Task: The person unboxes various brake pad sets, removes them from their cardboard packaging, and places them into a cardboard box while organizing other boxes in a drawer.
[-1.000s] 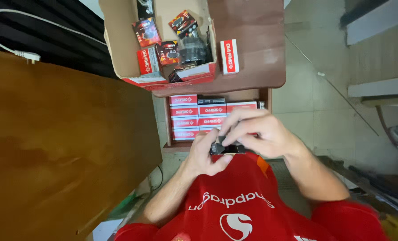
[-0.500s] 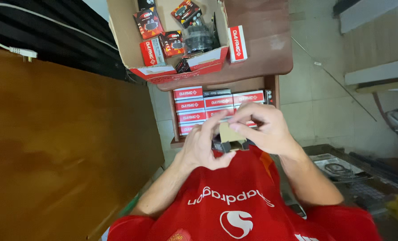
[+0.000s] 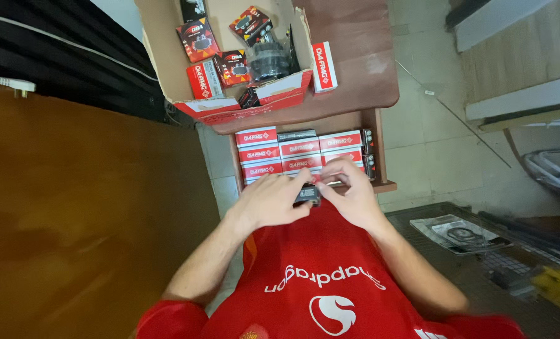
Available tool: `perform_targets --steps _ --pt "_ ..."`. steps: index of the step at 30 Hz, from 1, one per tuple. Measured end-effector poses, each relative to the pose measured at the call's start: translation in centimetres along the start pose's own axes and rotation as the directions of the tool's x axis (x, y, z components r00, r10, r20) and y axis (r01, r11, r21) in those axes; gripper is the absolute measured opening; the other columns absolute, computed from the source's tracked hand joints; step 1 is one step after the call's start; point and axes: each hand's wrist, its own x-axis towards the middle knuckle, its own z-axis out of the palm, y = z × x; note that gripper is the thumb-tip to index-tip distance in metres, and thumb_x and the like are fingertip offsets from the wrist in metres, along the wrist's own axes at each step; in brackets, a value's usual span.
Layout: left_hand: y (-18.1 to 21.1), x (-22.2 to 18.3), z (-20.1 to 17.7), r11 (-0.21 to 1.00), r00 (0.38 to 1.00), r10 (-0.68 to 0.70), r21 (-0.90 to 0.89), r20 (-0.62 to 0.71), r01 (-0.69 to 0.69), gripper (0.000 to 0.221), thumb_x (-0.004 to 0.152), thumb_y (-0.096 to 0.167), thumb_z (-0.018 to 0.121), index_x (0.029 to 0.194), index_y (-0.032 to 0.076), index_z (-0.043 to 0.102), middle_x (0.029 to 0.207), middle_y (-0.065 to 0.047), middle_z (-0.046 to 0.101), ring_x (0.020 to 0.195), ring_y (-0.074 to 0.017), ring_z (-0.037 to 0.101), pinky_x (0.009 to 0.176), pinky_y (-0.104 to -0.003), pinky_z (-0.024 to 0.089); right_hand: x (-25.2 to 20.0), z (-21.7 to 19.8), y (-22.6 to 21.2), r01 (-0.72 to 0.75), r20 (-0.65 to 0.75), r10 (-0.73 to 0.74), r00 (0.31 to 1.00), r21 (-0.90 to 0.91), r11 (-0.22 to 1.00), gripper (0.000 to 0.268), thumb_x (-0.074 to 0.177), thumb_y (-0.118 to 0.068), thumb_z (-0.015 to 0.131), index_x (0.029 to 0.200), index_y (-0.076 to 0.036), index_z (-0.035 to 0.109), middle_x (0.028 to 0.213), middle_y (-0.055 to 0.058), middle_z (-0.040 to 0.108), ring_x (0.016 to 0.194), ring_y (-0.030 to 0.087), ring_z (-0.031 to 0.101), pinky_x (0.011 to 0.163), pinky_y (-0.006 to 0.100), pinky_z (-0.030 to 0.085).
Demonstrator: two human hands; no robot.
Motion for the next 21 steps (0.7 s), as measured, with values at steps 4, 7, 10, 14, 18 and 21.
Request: perform_targets --steps 4,7,10,14,18,21 --pt "-0.3 1.1 -0.2 0.989 0.97 -0.144 0.041 0.194 0.139 0.056 0.091 0.046 0.054 0.133 0.009 0.05 0.104 -0.024 0.074 0.108 -0.047 0.069 0.095 -0.057 0.052 -0.7 1.3 2.9 -0.216 0.108 0.218 0.97 -0.028 0.976 0.019 0.089 -0.004 0.074 0.108 -0.002 0.076 0.097 0.013 0.073 0.096 0.023 0.07 0.09 0.042 0.057" --pt "-1.3 2.5 1.5 0.96 0.94 -0.252 0.183 0.231 0.212 0.067 0.088 0.057 0.052 0.134 0.008 0.051 0.111 -0.025 0.072 0.113 -0.0457 0.067 0.098 -0.058 0.05 -1.6 2.7 5.3 -0.386 0.189 0.356 0.915 0.159 0.909 0.035 0.08 -0.007 0.082 0.115 -0.003 0.075 0.107 0.011 0.074 0.107 0.021 0.066 0.096 0.041 0.056" --pt "-1.3 3.4 2.6 0.959 0.956 -0.223 0.217 0.189 0.181 0.066 0.088 0.049 0.058 0.137 0.005 0.048 0.109 -0.025 0.072 0.11 -0.0452 0.068 0.093 -0.059 0.053 -2.3 2.9 6.6 -0.444 0.336 0.348 0.875 0.27 0.854 0.034 0.075 -0.003 0.085 0.108 -0.007 0.078 0.095 0.008 0.075 0.095 0.02 0.069 0.089 0.04 0.056" --pt "-1.9 4.7 4.5 0.918 0.892 -0.315 0.342 0.325 0.2 0.079 0.09 0.047 0.059 0.15 0.0 0.037 0.123 -0.026 0.066 0.112 -0.0497 0.065 0.079 -0.067 0.057 -2.2 3.0 5.4 -0.493 0.326 0.412 0.851 0.222 0.841 0.048 0.074 -0.001 0.087 0.12 -0.006 0.075 0.103 0.004 0.077 0.097 0.016 0.069 0.091 0.035 0.057" --pt "-3.5 5.5 6.2 0.919 0.872 -0.288 0.369 0.395 0.137 0.091 0.089 0.058 0.058 0.157 0.004 0.031 0.134 -0.023 0.063 0.118 -0.0482 0.063 0.08 -0.068 0.057 -2.5 3.3 7.8 -0.396 0.305 0.343 0.888 0.132 0.909 0.027 0.077 -0.005 0.087 0.102 -0.008 0.079 0.089 0.001 0.077 0.088 0.01 0.064 0.079 0.031 0.056" --pt "-2.2 3.4 2.5 0.959 0.919 -0.197 0.263 0.343 0.107 0.075 0.089 0.051 0.06 0.144 0.002 0.047 0.126 -0.024 0.068 0.121 -0.0463 0.063 0.097 -0.061 0.053 -2.9 3.0 8.5 -0.359 0.225 0.329 0.917 0.109 0.927 0.03 0.074 -0.005 0.091 0.102 -0.01 0.081 0.081 0.001 0.076 0.08 0.009 0.065 0.074 0.028 0.056"
